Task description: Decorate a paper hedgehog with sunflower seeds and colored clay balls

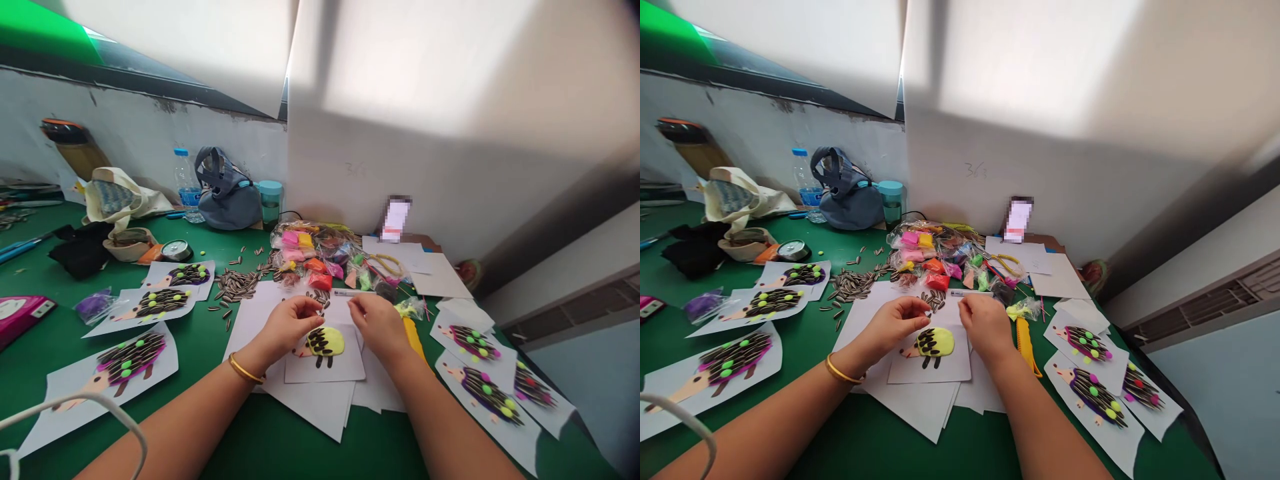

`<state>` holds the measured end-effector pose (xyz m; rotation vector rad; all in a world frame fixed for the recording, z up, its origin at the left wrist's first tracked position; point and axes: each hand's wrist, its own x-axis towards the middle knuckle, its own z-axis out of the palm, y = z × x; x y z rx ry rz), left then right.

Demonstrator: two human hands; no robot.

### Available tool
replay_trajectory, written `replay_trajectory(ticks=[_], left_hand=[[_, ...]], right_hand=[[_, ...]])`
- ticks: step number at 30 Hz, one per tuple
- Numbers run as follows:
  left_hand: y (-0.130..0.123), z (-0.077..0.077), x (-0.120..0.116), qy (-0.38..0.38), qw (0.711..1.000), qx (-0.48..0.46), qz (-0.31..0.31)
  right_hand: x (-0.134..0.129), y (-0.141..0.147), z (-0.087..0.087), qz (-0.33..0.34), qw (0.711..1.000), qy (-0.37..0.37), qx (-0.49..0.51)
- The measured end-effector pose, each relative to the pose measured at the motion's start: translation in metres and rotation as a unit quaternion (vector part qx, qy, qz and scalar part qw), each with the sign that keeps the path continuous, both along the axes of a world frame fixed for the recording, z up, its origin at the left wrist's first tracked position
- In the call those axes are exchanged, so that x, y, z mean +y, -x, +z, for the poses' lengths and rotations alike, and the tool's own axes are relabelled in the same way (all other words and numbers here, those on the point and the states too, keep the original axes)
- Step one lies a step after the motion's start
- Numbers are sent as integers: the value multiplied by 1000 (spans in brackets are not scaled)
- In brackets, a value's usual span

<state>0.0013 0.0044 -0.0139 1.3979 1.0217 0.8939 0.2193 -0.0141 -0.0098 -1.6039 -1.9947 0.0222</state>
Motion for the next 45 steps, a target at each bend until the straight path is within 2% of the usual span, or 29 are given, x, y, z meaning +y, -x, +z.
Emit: replay_trajectory(ticks=[2,4,6,8,11,15,20,27,35,39,45], left_hand=[[1,-1,1,-4,1000,7,1],[1,-2,1,-4,1000,21,-2],[0,-2,1,-5,1000,30,-2],[-1,-2,0,-12,999,29,-5],[-2,-2,-1,-38,998,38,-12],[-3,-3,-3,-68,995,78,-18],[-2,-1,-6,-112,984,133,-29],[-2,2,-6,-154,976,154,-23],[-3,2,-11,-250,951,184,1],[-4,3,-11,-242,955,172,13],[-7,9,-11,-176,974,144,4]], right_hand=[[7,-13,-4,-45,998,23,-34],[10,-18,-6,-61,997,31,-35],[8,-14,-6,-35,999,31,7],[1,-2,-4,25,995,42,89],[-9,19,0,99,969,103,203],[-14,34,0,109,945,148,270],[-14,36,-3,100,939,163,285],[-14,36,-1,100,933,180,296],[-13,39,-6,81,927,177,320],[-12,37,-7,91,910,191,357],[-12,36,-6,104,880,224,406]])
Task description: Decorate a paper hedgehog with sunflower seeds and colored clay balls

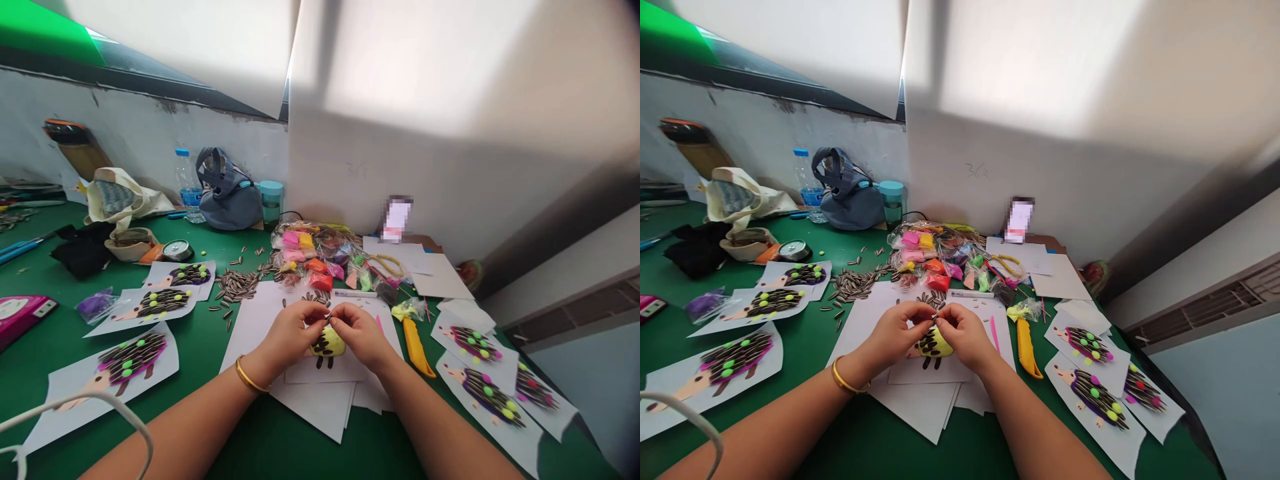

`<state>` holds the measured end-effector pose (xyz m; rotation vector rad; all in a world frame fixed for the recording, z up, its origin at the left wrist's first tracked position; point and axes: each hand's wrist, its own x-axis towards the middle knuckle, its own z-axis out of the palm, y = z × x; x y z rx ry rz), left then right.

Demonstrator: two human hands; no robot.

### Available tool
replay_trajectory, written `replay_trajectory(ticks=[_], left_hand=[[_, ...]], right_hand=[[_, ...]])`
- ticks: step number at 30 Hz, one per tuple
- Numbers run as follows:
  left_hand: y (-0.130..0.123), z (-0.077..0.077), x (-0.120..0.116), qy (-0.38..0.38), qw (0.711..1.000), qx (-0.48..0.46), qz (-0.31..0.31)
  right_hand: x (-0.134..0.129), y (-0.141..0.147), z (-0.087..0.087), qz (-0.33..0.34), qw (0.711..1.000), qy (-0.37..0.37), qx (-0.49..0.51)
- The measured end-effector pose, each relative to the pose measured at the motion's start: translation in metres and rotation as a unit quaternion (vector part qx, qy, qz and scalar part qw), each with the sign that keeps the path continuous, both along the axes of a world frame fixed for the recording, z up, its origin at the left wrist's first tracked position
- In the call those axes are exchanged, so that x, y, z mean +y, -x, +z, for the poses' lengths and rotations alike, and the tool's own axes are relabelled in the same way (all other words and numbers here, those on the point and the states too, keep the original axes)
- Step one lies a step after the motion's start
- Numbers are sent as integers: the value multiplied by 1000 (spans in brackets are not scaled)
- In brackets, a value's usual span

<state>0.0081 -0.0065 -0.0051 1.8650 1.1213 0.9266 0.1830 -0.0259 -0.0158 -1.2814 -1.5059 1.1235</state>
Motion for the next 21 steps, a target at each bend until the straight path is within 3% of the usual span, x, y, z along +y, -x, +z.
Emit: replay_trajectory(ticks=[8,16,21], left_hand=[[0,2,-2,6,1000,-16,-2],[-3,-2,1,130,976,-173,-26],[0,-2,2,185,960,-208,-35]], right_hand=[[0,4,-1,-9,999,17,42],[1,3,0,1,991,39,124],[1,-2,0,23,999,1,35]])
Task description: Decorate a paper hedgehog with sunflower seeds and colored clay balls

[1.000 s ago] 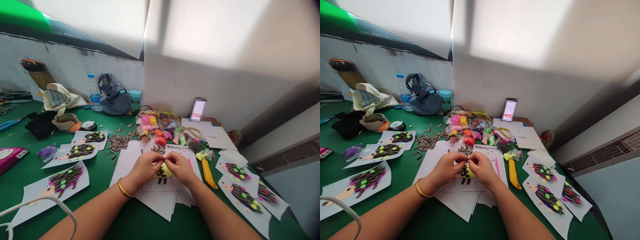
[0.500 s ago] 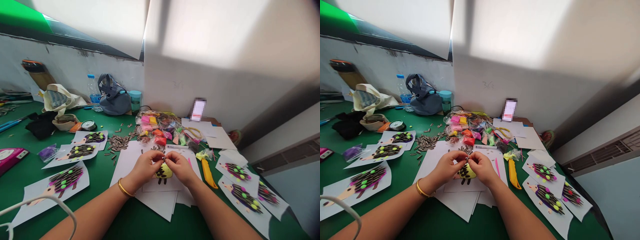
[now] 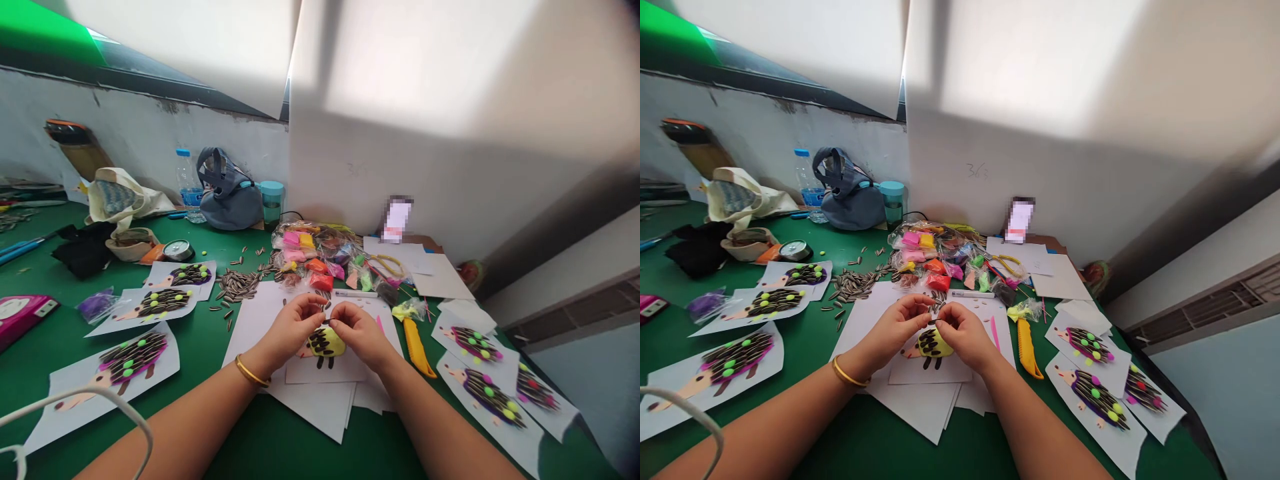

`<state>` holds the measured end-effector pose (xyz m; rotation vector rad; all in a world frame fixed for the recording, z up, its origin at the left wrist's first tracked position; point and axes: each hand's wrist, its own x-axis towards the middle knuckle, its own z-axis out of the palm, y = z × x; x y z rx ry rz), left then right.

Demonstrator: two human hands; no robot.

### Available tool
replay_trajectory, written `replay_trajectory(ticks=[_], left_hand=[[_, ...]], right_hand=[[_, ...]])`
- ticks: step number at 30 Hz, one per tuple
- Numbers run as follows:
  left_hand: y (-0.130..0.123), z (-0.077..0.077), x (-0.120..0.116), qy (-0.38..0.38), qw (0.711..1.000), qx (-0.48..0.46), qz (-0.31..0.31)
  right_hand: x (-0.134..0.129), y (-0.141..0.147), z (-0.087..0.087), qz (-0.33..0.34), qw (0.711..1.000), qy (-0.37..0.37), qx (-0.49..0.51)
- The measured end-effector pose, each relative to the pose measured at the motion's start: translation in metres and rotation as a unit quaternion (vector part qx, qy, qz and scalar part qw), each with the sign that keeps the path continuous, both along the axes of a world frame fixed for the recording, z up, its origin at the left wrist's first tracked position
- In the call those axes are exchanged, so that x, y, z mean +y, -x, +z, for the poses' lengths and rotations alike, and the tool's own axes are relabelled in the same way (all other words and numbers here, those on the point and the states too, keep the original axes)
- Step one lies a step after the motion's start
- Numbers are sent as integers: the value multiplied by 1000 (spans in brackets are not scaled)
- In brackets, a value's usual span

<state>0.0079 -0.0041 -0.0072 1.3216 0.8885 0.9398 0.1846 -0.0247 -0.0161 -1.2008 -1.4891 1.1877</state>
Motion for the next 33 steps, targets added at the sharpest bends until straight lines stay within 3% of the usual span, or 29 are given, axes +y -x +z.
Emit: replay_trajectory(ticks=[4,7,15,22,33], left_hand=[[3,-2,2,43,999,-22,-20],[5,-3,3,52,998,-30,-28],[6,-10,12,23,998,9,55],[5,-21,17,4,997,53,50],[5,-20,17,-5,997,63,40]], right_hand=[[-1,-2,2,-16,992,-95,-78],[-2,-5,5,-21,984,-126,-127],[6,-19,4,-3,964,-26,-263],[7,-14,-5,-14,938,-56,-340],[6,-9,-8,-12,921,-70,-383]])
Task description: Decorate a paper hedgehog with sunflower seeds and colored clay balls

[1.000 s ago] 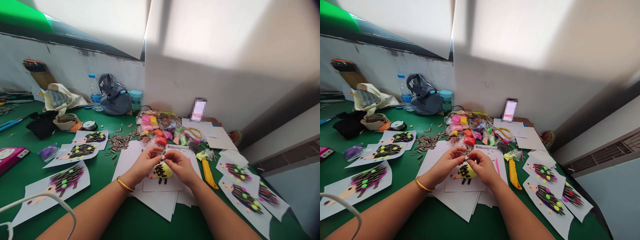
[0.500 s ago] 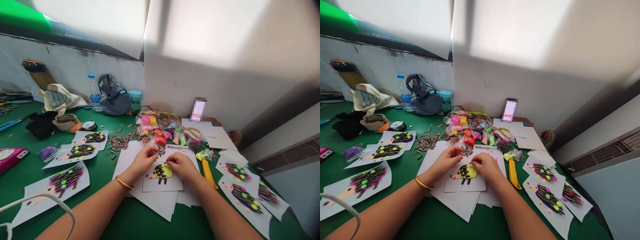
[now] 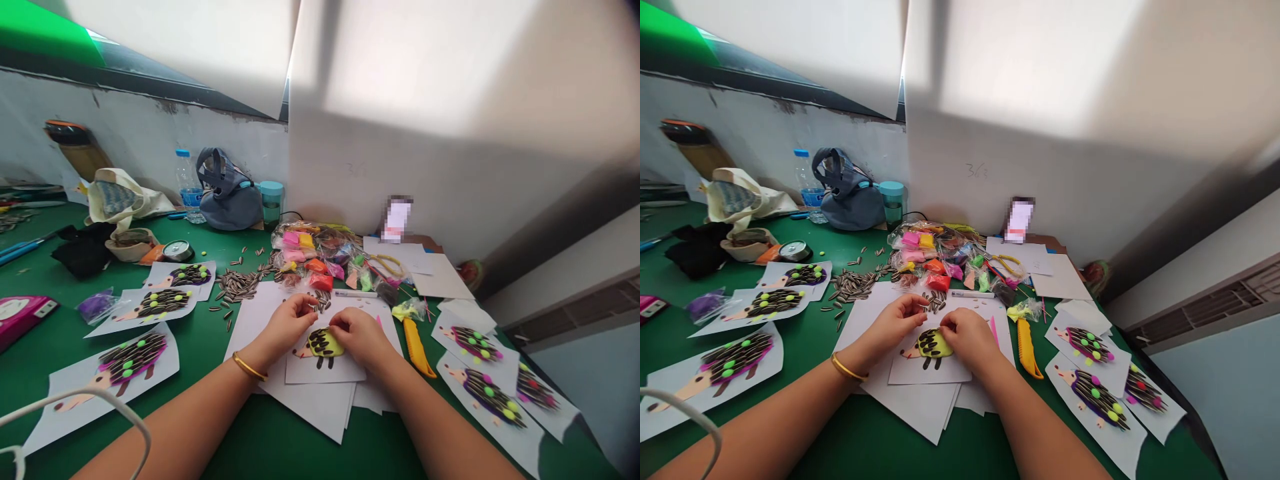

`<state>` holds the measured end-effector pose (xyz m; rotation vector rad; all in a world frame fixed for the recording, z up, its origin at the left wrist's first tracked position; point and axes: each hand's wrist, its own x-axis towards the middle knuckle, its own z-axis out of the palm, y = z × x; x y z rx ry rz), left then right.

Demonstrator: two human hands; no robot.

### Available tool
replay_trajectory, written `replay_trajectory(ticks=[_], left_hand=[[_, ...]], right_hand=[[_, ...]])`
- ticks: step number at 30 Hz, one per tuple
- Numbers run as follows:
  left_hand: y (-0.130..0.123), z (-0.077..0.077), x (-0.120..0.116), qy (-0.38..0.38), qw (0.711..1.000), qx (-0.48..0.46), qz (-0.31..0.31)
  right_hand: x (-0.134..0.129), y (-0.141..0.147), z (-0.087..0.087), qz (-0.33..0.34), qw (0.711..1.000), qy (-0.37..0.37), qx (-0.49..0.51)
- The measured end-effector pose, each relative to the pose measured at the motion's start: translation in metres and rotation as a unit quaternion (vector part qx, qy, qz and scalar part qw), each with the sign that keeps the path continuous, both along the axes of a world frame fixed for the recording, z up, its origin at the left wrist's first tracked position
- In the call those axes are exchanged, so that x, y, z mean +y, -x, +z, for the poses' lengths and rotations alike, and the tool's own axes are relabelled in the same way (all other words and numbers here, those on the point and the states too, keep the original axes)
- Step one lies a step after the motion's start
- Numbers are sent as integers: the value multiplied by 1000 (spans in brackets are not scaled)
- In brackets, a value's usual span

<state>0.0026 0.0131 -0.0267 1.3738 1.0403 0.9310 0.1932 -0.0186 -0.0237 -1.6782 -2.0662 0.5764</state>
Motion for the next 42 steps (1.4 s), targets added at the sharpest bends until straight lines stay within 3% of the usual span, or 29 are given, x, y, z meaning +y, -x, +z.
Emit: replay_trajectory(ticks=[22,33,42], left_hand=[[-1,-5,1,-3,1000,8,-1],[-1,-1,0,-2,1000,18,-5],[-1,-2,0,0,1000,15,-1]], right_hand=[[-1,4,2,11,999,5,-36],[0,-1,-3,16,999,16,25],[0,3,4,39,999,-2,-25]])
